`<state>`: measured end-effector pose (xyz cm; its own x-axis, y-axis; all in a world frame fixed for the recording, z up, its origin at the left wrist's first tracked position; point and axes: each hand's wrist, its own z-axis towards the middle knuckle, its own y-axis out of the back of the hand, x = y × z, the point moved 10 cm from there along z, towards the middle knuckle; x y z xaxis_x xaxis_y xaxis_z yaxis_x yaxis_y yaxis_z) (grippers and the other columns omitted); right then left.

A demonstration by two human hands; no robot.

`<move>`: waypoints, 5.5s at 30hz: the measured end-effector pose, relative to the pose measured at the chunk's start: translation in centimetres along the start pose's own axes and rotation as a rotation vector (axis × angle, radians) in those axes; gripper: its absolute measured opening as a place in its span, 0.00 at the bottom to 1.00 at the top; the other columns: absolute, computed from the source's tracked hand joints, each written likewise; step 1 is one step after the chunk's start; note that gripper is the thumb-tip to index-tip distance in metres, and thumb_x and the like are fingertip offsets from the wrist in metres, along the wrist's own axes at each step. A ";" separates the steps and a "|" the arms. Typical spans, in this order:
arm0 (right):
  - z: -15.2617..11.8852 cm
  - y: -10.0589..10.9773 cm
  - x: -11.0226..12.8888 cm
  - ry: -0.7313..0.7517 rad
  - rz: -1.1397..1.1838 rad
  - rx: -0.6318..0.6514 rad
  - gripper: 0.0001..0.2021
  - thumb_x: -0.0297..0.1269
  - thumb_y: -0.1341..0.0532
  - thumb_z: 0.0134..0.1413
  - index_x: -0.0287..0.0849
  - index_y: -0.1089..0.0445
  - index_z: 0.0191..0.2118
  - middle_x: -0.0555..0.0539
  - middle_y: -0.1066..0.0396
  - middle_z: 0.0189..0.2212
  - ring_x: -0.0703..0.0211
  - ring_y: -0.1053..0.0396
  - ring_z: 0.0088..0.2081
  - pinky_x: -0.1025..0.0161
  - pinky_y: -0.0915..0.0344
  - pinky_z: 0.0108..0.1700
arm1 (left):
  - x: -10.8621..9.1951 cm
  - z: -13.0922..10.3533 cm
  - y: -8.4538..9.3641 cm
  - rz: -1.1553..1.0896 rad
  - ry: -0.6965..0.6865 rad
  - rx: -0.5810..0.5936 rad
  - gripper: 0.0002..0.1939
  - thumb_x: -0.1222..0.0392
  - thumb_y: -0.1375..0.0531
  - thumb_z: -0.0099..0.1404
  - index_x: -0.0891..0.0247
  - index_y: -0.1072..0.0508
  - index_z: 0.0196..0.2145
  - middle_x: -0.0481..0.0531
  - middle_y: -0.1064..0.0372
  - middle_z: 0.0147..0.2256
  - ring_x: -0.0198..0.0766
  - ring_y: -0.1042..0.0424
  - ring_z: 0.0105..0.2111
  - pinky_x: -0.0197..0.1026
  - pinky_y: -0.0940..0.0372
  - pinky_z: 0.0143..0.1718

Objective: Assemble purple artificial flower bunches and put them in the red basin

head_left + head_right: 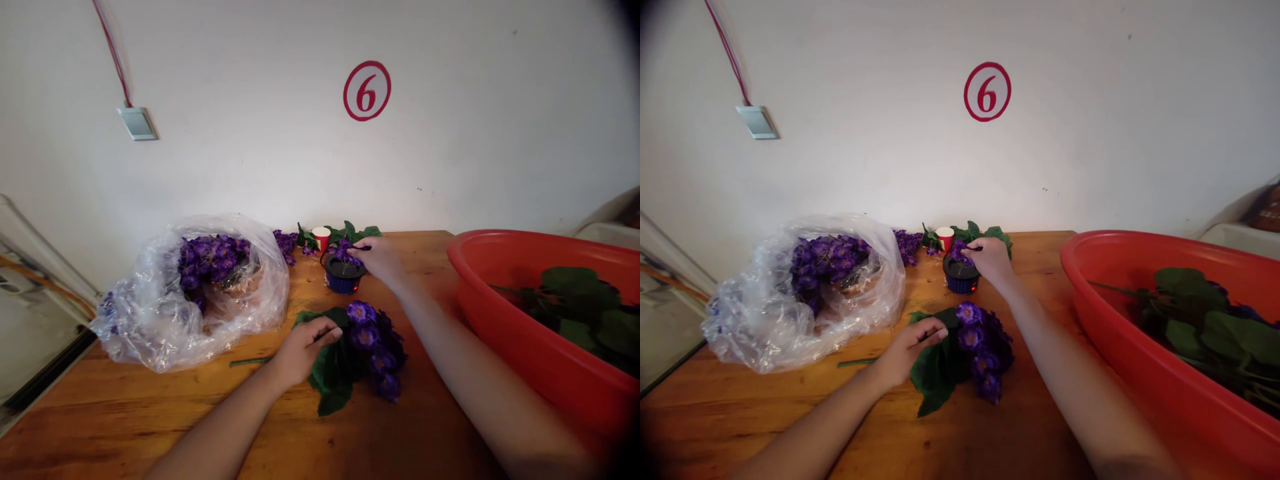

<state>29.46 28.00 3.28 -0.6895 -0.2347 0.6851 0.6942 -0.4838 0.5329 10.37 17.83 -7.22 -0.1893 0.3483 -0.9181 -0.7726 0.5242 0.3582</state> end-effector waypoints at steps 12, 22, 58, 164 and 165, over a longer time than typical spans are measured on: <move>-0.5 -1.7 0.9 0.121 -0.090 0.043 0.03 0.38 0.32 0.45 0.45 0.22 0.27 0.48 0.22 0.29 0.55 0.27 0.33 0.59 0.35 0.38 | 0.2 0.0 -0.1 -0.014 0.008 0.009 0.18 0.46 0.47 0.68 0.64 0.31 0.32 0.45 0.40 0.25 0.32 0.41 0.27 0.34 0.46 0.28; -0.7 -2.5 1.2 0.117 -0.151 0.112 0.02 0.34 0.33 0.47 0.44 0.22 0.29 0.48 0.22 0.31 0.56 0.27 0.35 0.62 0.36 0.39 | 0.4 -0.1 -0.3 -0.015 0.024 0.021 0.19 0.45 0.48 0.69 0.64 0.31 0.33 0.45 0.39 0.25 0.31 0.40 0.27 0.34 0.46 0.28; 0.3 0.9 -2.4 -0.171 0.002 -0.034 0.10 0.44 0.34 0.45 0.43 0.22 0.30 0.48 0.23 0.26 0.57 0.28 0.30 0.63 0.37 0.32 | -0.4 -0.1 -0.1 0.105 -0.012 0.078 0.04 0.68 0.40 0.56 0.66 0.25 0.31 0.47 0.33 0.27 0.33 0.36 0.29 0.34 0.43 0.30; -16.5 -3.5 -3.7 -0.575 0.957 -0.112 0.11 0.35 0.28 0.33 0.42 0.29 0.25 0.54 0.31 0.21 0.68 0.38 0.22 0.68 0.43 0.24 | 1.1 0.4 0.9 -0.005 -0.042 -0.195 0.11 0.66 0.36 0.55 0.62 0.36 0.32 0.44 0.38 0.29 0.32 0.37 0.30 0.36 0.42 0.33; -16.6 -3.5 -3.8 -0.576 0.947 -0.121 0.11 0.36 0.28 0.34 0.42 0.30 0.25 0.54 0.31 0.21 0.68 0.39 0.22 0.68 0.43 0.23 | 1.2 0.4 1.0 -0.029 -0.046 -0.205 0.11 0.66 0.36 0.55 0.62 0.38 0.32 0.43 0.38 0.29 0.31 0.37 0.30 0.36 0.42 0.33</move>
<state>26.27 16.61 -9.39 0.3283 -0.1415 0.9339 0.8429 -0.4023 -0.3572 9.60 19.04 -7.94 -0.1409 0.3734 -0.9169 -0.8854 0.3668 0.2854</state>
